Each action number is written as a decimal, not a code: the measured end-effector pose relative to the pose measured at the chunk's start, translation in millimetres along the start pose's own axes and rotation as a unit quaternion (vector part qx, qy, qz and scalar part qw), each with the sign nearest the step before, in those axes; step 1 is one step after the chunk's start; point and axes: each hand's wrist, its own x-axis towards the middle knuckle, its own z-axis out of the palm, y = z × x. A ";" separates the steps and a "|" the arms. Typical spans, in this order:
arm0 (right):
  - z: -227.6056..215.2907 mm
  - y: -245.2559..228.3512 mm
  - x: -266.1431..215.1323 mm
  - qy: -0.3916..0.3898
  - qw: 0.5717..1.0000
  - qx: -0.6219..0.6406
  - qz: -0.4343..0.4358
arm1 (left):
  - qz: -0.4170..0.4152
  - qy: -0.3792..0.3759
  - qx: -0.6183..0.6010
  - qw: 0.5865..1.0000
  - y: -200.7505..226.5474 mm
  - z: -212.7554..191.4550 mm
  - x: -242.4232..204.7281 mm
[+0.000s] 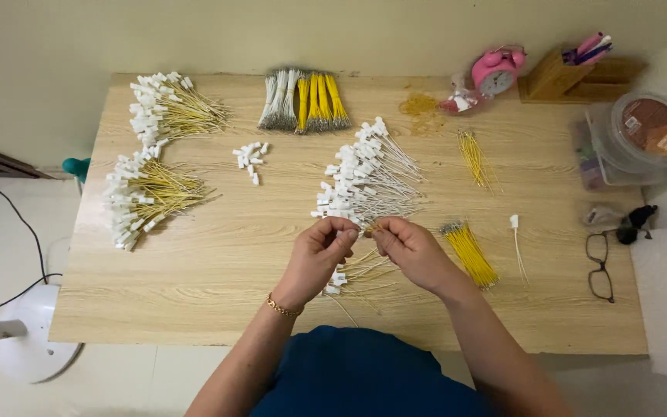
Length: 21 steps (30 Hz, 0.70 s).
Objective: Manually attach small white plastic connectors to individual yellow wires.
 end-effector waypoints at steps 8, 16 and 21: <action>1.7 9.5 -0.7 0.026 0.999 -0.004 -0.019 | 0.043 -0.013 0.064 0.997 6.7 4.8 -5.2; 4.3 -0.7 -1.6 0.041 0.999 -0.034 0.009 | 0.164 0.007 0.242 0.956 24.3 7.4 -12.8; 8.2 5.2 -3.1 0.074 0.993 -0.091 -0.006 | 0.177 0.021 0.299 0.937 14.4 9.0 -8.9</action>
